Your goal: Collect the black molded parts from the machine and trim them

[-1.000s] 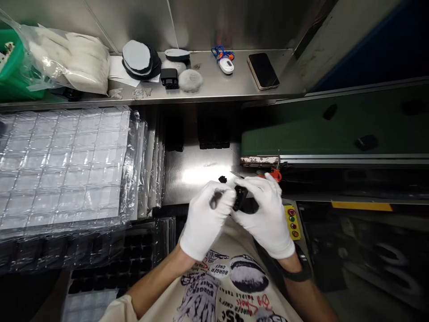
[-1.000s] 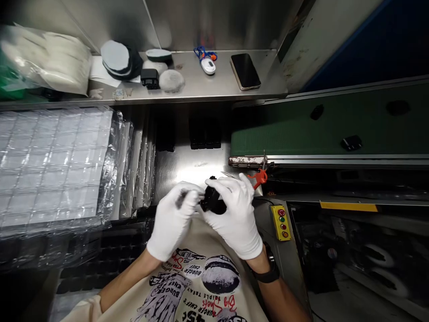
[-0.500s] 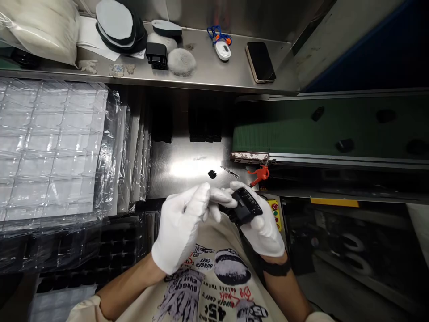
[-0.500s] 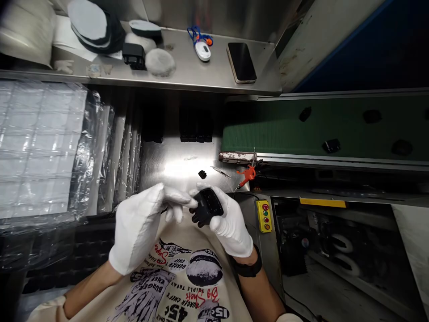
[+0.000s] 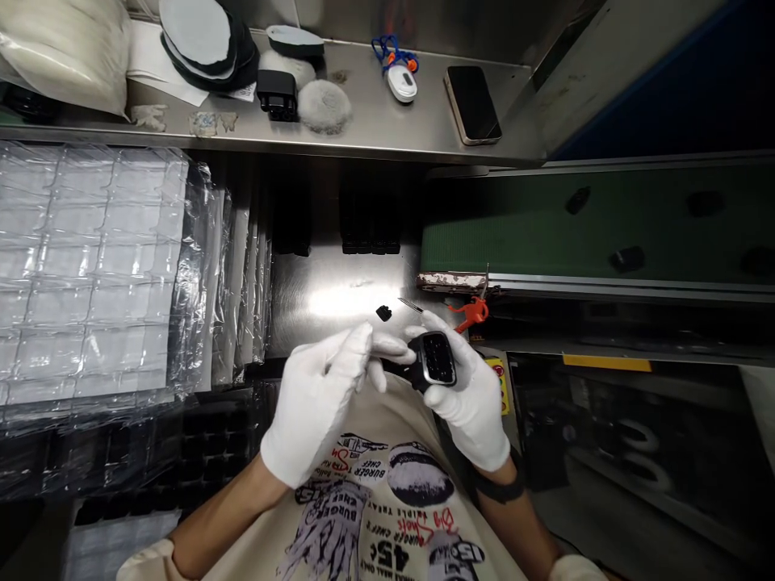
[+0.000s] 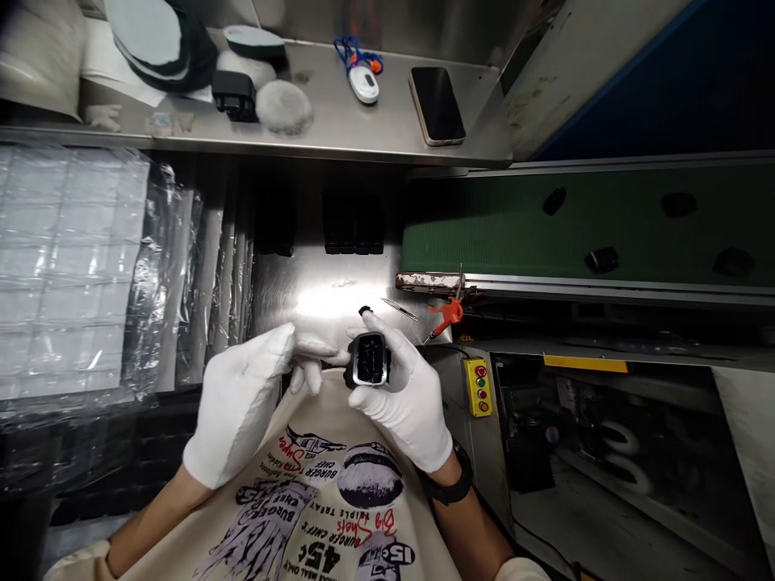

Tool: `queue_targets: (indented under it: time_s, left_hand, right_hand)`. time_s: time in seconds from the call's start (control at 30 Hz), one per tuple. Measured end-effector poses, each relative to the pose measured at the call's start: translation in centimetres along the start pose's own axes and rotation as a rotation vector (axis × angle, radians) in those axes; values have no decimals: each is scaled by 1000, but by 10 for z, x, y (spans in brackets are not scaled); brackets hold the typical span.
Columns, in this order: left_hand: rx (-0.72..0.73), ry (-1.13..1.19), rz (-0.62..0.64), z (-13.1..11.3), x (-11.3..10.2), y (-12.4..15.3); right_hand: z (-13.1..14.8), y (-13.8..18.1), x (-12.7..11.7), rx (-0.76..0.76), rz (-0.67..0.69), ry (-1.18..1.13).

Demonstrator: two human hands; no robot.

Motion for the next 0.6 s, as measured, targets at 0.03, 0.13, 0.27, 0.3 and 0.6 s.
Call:
queue_targets:
  time_s: [0.03, 0.13, 0.27, 0.3, 0.6]
  left_hand:
    - [16, -17, 2, 0, 0, 0]
    - [168, -122, -12, -9, 4, 1]
    - [545, -455, -112, -29, 19, 8]
    - [592, -546, -137, -30, 24, 9]
    - [501, -432, -147, -10, 30, 6]
  right_hand:
    - [1, 0, -1, -35, -2, 60]
    - [9, -3, -4, -217, -19, 330]
    - [26, -5, 2, -528, -14, 769]
    - [28, -6, 4, -581, -6, 842]
    - [35, -9, -4, -812, 18, 1082]
Point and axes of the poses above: each hand's wrist, its own y-axis away from the middle knuckle, its own x-axis out of the palm, z = x × y, the point moved 6 cm from there along -y, towards the middle knuckle, and after that the axes turned 7 degrees about -x, right-handed, at the moved point
